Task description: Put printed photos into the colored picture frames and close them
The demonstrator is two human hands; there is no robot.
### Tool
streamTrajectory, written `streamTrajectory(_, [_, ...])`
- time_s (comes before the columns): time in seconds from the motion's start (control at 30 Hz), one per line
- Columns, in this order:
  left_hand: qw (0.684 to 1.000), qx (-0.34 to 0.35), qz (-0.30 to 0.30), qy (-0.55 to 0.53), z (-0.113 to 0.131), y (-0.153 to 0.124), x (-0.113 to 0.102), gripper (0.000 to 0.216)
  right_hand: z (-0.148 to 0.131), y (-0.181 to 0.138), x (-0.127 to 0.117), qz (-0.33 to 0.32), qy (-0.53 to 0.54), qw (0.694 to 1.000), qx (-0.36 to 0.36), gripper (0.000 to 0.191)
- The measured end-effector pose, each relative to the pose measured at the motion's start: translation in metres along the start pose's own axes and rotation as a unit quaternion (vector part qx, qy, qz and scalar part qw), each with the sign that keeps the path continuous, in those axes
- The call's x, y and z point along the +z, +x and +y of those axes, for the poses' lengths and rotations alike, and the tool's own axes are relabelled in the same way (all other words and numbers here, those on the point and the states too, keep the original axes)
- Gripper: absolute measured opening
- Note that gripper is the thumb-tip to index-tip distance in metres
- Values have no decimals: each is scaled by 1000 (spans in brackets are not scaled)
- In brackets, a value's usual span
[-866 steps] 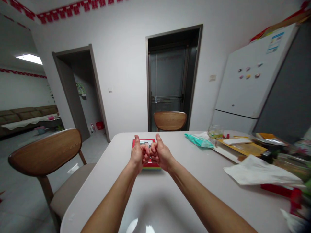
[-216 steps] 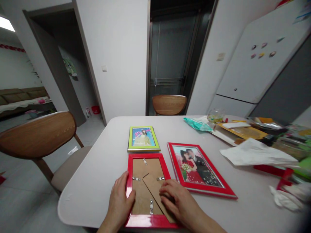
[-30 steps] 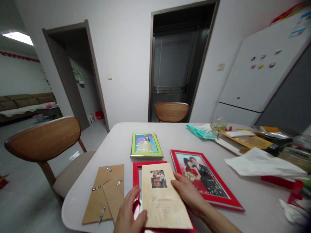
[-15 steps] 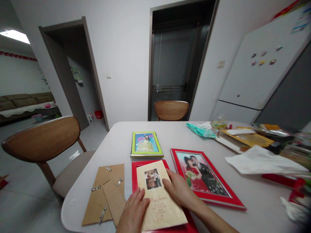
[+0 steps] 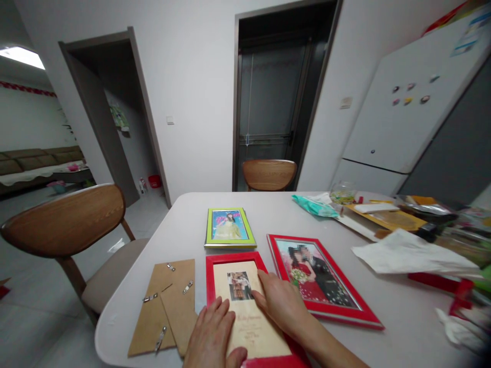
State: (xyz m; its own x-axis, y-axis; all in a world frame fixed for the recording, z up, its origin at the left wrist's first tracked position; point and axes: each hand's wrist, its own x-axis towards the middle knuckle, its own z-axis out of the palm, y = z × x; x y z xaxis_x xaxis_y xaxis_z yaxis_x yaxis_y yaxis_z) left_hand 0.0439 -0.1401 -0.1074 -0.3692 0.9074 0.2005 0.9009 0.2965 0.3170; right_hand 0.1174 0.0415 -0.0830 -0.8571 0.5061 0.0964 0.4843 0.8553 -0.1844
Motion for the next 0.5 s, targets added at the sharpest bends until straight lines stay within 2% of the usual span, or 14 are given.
streamTrajectory(0.1, [1000,-15,-23,0,6,0,-8,51,-5,-2,-5,-7,26,1000,-14,29])
streamTrajectory(0.2, [998,-14,50,28,-5,-13,-19,52,-26,-7,-11,-8,108,991,-83,32])
streamTrajectory(0.27, [990,-34,122,67,-28,-34,-25,52,-49,-12,-11,-7,157,977,-146,32])
streamTrajectory(0.33, [979,-58,162,109,-61,-60,-27,56,-76,-16,-7,-7,174,966,-190,33])
streamTrajectory(0.4, [969,-61,178,161,-94,-86,-26,61,-102,-17,1,-6,163,963,-213,41])
streamTrajectory(0.5, [966,-12,182,184,-129,-114,-25,64,-131,-13,15,-18,133,964,-228,59])
